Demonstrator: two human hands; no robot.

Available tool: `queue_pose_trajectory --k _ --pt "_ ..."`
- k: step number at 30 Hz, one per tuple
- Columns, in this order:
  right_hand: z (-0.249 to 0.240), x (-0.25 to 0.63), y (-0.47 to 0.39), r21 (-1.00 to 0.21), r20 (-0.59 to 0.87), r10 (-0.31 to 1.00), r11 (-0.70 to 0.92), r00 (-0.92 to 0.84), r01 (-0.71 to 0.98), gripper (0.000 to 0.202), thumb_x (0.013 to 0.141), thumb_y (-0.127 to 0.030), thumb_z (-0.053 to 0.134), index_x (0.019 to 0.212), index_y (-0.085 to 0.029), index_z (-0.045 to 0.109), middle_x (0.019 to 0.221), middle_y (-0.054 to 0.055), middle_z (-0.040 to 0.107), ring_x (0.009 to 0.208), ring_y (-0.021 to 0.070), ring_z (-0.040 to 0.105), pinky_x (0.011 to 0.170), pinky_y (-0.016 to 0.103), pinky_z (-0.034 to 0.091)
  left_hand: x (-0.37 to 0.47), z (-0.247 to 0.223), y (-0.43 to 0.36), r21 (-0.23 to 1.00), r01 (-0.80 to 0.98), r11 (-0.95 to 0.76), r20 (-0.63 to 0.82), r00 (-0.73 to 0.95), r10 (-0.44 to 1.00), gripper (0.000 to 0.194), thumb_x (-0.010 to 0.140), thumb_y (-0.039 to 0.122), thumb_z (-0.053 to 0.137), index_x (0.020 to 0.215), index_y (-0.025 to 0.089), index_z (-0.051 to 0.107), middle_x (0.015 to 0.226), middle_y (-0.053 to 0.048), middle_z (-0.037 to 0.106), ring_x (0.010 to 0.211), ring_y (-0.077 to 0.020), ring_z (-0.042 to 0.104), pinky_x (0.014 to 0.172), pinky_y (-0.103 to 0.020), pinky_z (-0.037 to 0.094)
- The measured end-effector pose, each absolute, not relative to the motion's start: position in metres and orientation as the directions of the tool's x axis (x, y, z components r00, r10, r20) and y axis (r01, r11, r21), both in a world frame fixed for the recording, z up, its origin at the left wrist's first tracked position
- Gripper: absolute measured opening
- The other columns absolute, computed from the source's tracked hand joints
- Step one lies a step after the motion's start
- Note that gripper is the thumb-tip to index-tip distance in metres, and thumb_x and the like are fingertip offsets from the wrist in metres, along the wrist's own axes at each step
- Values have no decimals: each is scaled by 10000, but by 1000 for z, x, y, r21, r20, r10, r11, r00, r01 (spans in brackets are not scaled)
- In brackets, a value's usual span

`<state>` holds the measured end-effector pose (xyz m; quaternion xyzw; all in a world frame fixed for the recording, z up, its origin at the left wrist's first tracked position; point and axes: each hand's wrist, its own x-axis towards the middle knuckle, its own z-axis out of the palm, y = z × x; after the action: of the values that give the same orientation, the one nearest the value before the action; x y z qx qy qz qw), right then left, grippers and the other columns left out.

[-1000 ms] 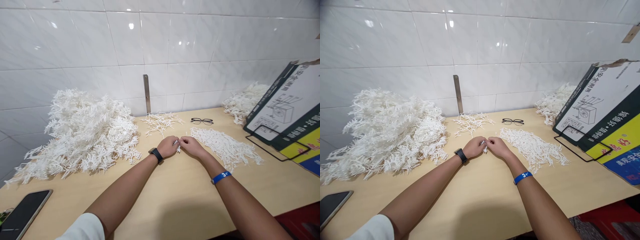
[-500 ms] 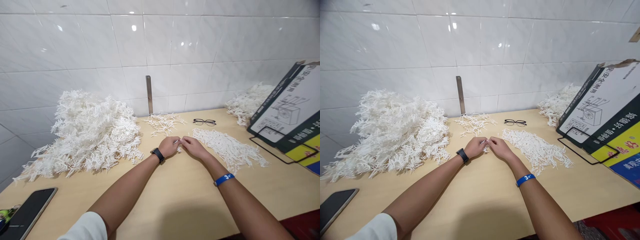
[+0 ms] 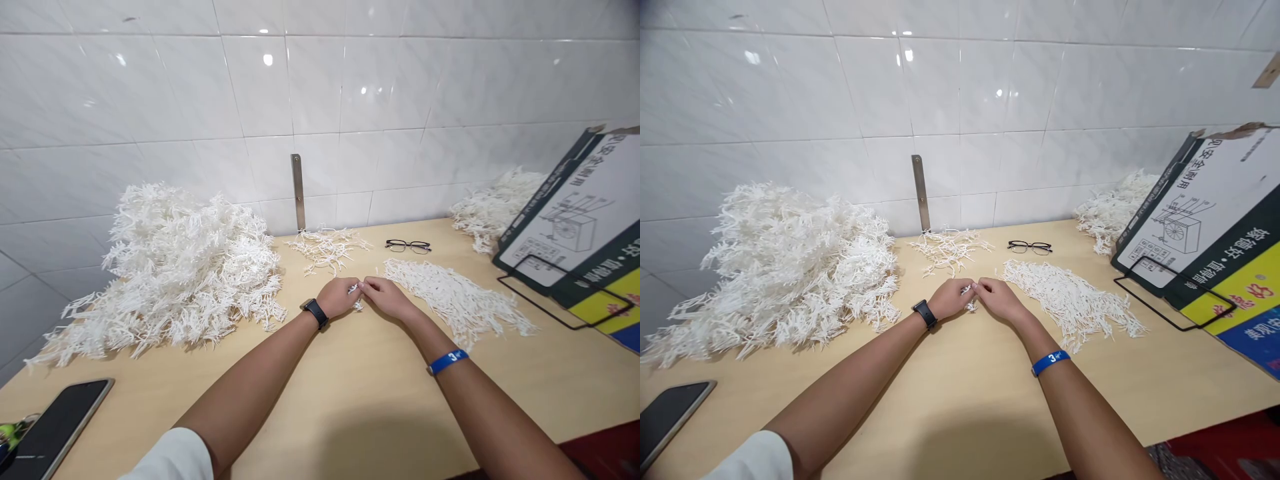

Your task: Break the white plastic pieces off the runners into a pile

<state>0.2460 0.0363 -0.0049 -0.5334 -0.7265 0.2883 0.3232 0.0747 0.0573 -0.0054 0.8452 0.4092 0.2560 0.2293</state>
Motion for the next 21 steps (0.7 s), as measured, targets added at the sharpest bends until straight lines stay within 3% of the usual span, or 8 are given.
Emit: queue_pose_trajectory --k 4,11,15,21 --pt "-7 247 39 -757 157 965 255 -210 602 338 847 -405 420 576 -204 405 565 -36 423 586 130 405 579 263 302 75 -6 57 621 560 -549 241 530 813 269 899 350 476 964 209 696 879 -16 731 750 -160 601 636 -241 383" --pt "-10 251 45 -770 204 979 180 -31 612 324 800 -369 433 532 -214 339 534 -31 385 578 131 381 568 270 285 79 -4 54 555 615 -560 236 529 815 278 897 388 482 842 202 682 851 -35 722 743 -179 606 614 -260 377" --pt "-6 250 40 -772 173 975 221 -137 596 375 838 -463 454 571 -201 428 574 -24 472 607 139 443 588 266 316 79 -4 52 571 592 -568 257 529 809 244 890 354 488 918 197 673 889 -39 727 766 -181 619 630 -258 400" --pt "-7 248 38 -761 106 964 238 -245 603 392 856 -497 429 604 -197 442 607 -22 484 617 140 434 586 265 300 77 -1 53 642 535 -549 216 562 799 213 838 337 549 932 189 670 893 -25 727 788 -175 628 661 -248 430"
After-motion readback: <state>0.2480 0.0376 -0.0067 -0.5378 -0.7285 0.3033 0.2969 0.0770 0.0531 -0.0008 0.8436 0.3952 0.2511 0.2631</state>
